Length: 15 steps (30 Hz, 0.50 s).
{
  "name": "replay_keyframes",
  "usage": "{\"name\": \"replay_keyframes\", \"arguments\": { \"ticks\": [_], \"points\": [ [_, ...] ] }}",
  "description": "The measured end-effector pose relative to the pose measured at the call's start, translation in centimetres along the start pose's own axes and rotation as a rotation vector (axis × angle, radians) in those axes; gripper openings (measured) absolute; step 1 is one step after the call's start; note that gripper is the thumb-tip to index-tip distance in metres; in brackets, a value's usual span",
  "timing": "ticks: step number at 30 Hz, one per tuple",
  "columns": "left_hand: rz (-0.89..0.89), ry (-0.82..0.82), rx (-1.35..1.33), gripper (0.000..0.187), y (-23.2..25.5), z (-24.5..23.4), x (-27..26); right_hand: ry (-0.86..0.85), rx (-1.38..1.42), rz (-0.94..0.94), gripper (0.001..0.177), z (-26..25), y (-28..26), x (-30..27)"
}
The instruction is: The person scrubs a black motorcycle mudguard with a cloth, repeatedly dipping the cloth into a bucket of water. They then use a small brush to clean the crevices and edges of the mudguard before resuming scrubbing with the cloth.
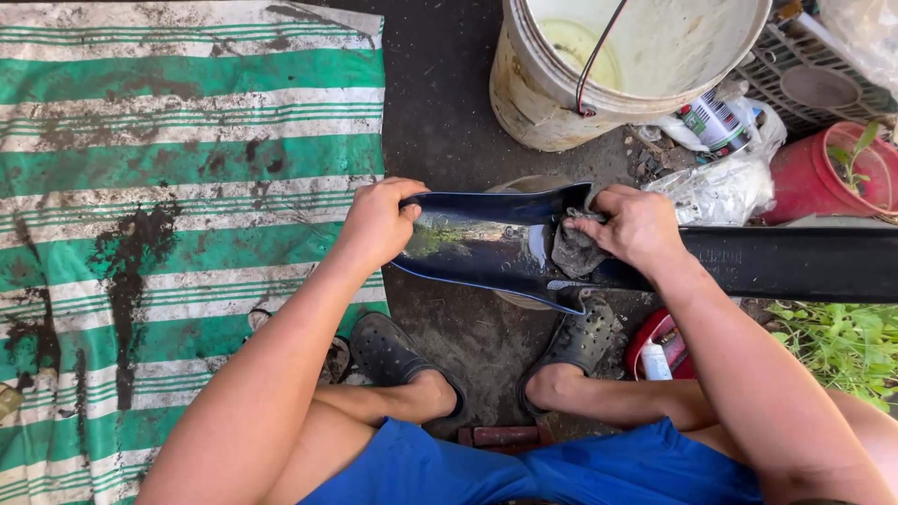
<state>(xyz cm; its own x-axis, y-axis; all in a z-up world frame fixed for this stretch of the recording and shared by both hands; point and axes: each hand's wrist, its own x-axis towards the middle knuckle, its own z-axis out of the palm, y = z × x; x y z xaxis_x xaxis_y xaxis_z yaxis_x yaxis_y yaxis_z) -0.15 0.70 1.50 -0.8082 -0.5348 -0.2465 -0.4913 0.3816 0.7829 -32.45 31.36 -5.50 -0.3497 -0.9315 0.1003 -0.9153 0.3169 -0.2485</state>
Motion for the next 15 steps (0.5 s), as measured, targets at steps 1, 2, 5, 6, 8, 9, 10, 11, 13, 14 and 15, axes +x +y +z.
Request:
{"name": "replay_keyframes", "arguments": {
  "ticks": [1,2,5,6,8,9,10,11,13,14,15],
  "points": [
    [-0.004,0.000,-0.001,0.029,-0.2,0.2,0.0,-0.003,0.002,-0.001,0.039,0.0,-0.4,0.1],
    [0.009,0.003,-0.010,0.028,-0.3,0.4,0.1,0.001,-0.031,0.004,0.042,-0.1,-0.7,0.2],
    [0.023,0.015,-0.007,0.028,0.1,0.1,-0.1,0.030,-0.051,-0.001,0.046,0.7,-1.4,0.5],
    [0.023,0.017,0.005,0.028,0.3,-0.1,-0.4,0.051,-0.038,-0.006,0.045,1.1,-1.6,0.3],
    [0.027,0.017,0.001,0.028,-0.5,0.4,0.1,0.008,-0.035,0.007,0.040,1.6,-1.2,0.2],
    [0.033,0.017,-0.001,0.028,-0.9,0.6,0.5,-0.032,-0.031,0.019,0.040,1.8,-1.0,0.3],
    [0.034,0.015,-0.002,0.028,-0.7,0.6,0.5,-0.032,-0.031,0.021,0.040,1.0,-1.9,0.4],
    [0.032,0.008,-0.006,0.028,-0.6,0.6,0.5,-0.022,-0.069,0.040,0.042,0.2,-2.7,0.4],
    [0.031,0.006,-0.007,0.028,-0.6,0.5,0.5,-0.007,-0.107,0.054,0.044,0.3,-3.0,0.5],
    [0.030,0.007,0.005,0.027,-0.7,0.7,0.5,0.032,-0.076,0.024,0.039,1.1,-2.5,0.2],
    [0.029,0.008,0.018,0.027,-0.9,0.8,0.5,0.072,-0.046,-0.006,0.037,1.8,-1.9,-0.1]
  ]
}}
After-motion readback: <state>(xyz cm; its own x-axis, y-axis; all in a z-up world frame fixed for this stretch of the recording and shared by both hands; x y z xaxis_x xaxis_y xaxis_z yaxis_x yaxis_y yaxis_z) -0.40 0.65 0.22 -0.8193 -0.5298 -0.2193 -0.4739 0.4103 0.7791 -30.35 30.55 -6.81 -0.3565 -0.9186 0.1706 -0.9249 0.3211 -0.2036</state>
